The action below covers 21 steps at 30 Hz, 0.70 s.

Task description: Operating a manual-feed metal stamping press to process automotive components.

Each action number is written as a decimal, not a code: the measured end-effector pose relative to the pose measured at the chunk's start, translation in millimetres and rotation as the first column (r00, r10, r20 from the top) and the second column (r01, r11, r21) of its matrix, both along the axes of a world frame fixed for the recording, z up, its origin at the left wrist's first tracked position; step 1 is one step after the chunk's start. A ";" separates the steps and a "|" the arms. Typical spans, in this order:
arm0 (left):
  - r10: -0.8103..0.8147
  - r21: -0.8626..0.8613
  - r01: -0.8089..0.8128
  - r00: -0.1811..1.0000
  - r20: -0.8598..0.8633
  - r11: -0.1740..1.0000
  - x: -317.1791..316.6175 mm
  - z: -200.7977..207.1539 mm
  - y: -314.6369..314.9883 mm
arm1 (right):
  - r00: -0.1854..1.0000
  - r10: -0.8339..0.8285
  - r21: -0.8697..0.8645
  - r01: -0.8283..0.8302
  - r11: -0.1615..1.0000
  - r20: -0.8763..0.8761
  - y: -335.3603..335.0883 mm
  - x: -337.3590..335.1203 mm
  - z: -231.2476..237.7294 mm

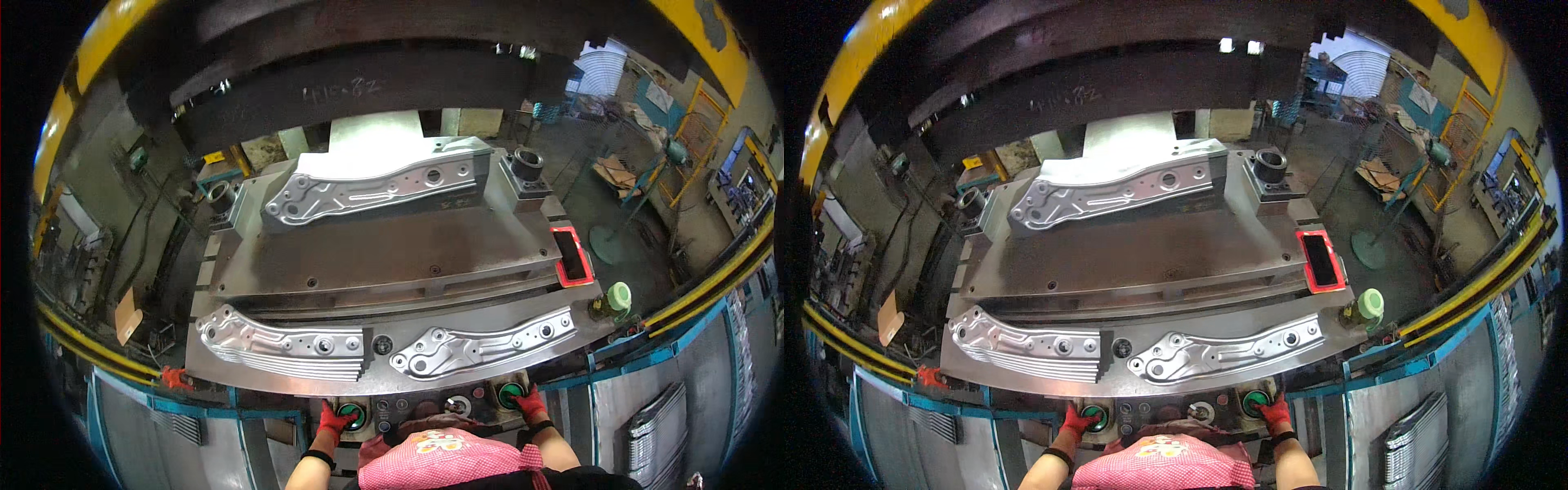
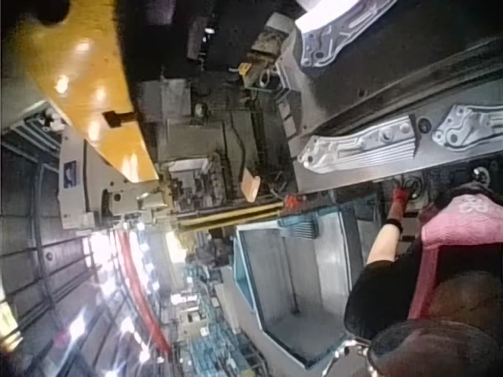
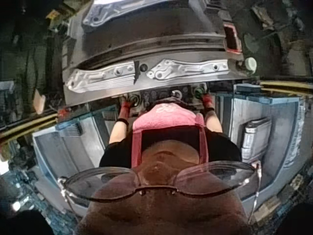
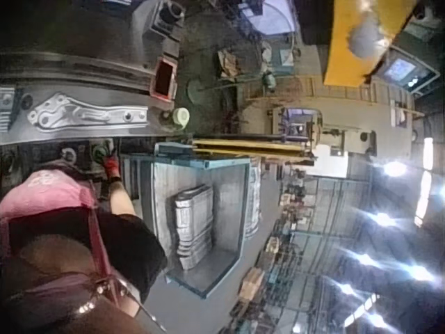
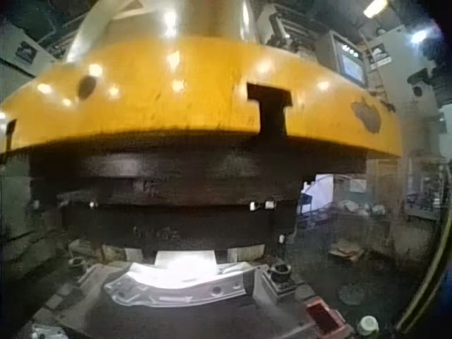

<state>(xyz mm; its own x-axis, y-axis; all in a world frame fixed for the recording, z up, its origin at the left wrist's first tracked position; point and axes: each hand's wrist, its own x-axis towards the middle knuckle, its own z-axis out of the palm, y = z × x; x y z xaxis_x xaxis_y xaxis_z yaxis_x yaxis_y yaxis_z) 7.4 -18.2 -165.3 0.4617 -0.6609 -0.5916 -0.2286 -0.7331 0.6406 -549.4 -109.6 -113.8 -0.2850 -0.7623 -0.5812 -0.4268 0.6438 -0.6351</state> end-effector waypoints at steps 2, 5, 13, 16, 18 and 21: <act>-0.015 0.029 0.014 0.999 0.029 0.999 3.4 -0.7 -1.2 | 0.997 -0.052 -0.122 0.058 0.991 0.052 5.1 -3.5 -29.3; -0.042 0.019 0.041 0.999 0.024 0.999 -6.8 15.3 -7.9 | 0.993 -0.008 -0.079 -0.001 0.997 -0.114 7.8 -11.1 -35.6; -0.042 0.090 0.042 0.999 0.006 0.995 -3.4 -0.5 -20.4 | 1.000 -0.021 -0.243 0.021 0.970 0.005 18.7 -40.0 -96.7; 0.015 -0.061 -0.018 0.998 -0.060 0.998 19.7 -30.0 3.4 | 0.994 0.012 -0.183 -0.033 0.983 -0.111 6.0 -7.6 -51.9; 0.062 -0.083 -0.075 0.986 -0.155 0.994 12.1 -27.8 -0.2 | 0.989 -0.008 -0.159 -0.016 0.987 -0.147 6.2 -4.1 -35.0; 0.037 -0.050 -0.042 0.994 -0.098 0.998 18.3 -17.3 -0.3 | 0.997 0.048 -0.150 -0.058 0.987 -0.067 3.4 5.3 -11.0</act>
